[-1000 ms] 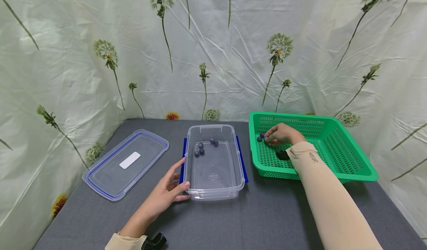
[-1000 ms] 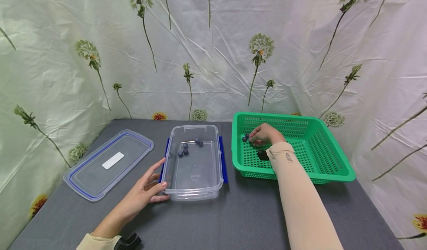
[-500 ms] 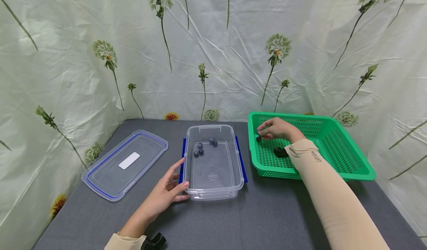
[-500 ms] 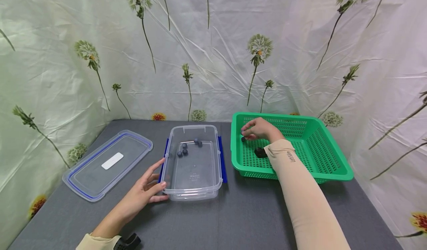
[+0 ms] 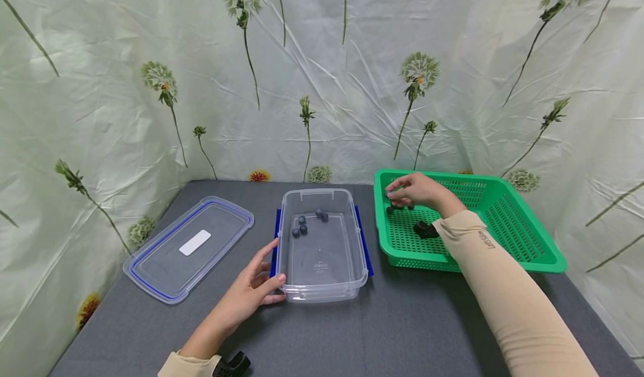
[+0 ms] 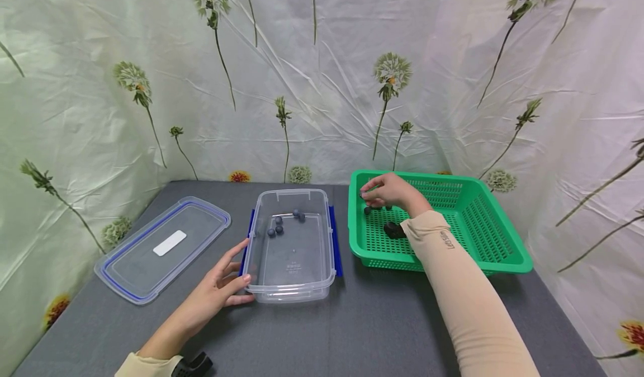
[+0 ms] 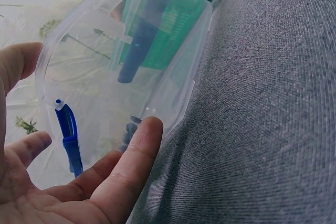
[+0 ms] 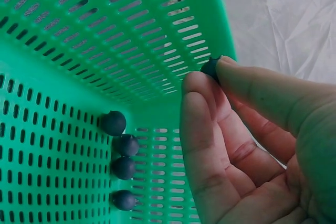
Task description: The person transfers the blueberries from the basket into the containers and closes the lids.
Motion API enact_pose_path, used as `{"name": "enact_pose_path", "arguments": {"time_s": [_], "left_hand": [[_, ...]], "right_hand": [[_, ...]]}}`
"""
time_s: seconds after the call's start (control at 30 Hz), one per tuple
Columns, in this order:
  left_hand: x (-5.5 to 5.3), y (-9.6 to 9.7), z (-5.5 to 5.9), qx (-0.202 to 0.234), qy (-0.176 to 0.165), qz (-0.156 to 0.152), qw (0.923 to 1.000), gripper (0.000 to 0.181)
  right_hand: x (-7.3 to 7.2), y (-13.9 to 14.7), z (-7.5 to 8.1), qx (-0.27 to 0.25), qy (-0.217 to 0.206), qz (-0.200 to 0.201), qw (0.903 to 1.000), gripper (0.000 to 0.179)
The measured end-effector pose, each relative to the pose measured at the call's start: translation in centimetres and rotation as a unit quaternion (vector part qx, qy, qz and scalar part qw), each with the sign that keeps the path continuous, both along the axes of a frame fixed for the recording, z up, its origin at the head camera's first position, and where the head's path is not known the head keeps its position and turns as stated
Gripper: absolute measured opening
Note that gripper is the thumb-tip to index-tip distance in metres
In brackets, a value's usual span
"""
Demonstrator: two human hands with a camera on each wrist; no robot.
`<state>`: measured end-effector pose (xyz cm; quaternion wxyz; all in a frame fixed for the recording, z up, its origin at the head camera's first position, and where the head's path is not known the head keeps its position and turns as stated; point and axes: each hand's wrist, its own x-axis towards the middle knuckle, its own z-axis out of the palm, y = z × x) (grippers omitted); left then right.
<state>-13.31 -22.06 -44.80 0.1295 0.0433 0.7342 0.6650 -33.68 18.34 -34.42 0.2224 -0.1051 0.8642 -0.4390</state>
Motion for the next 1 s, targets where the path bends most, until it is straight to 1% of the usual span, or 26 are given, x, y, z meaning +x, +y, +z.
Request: {"name": "enact_pose_path", "arguments": {"time_s": [0.13, 0.4, 0.53, 0.73, 1.0], "left_hand": [[0.0, 0.0, 0.0, -0.001, 0.001, 0.0, 1.0, 0.08], [0.0, 0.1, 0.0, 0.0, -0.002, 0.013, 0.9999, 0.08], [0.0, 0.2, 0.0, -0.001, -0.004, 0.017, 0.9998, 0.08], [0.1, 0.2, 0.1, -0.001, -0.003, 0.014, 0.9999, 0.08], [0.1, 0.1, 0.2, -0.006, 0.0, 0.004, 1.0, 0.079]], "right_hand": [[0.1, 0.3, 0.3, -0.014, -0.006, -0.008, 0.9999, 0.042], [0.4, -0.1, 1.1, -0.033, 0.007, -0.009, 0.9994, 0.046], [0.5, -1.0, 1.2, -0.041, 0.018, -0.001, 0.999, 0.043], [0.6, -2.8, 1.3, -0.058, 0.023, 0.015, 0.998, 0.038], [0.6, -5.1, 1.2, -0.049, 0.027, 0.037, 0.9978, 0.039]]}}
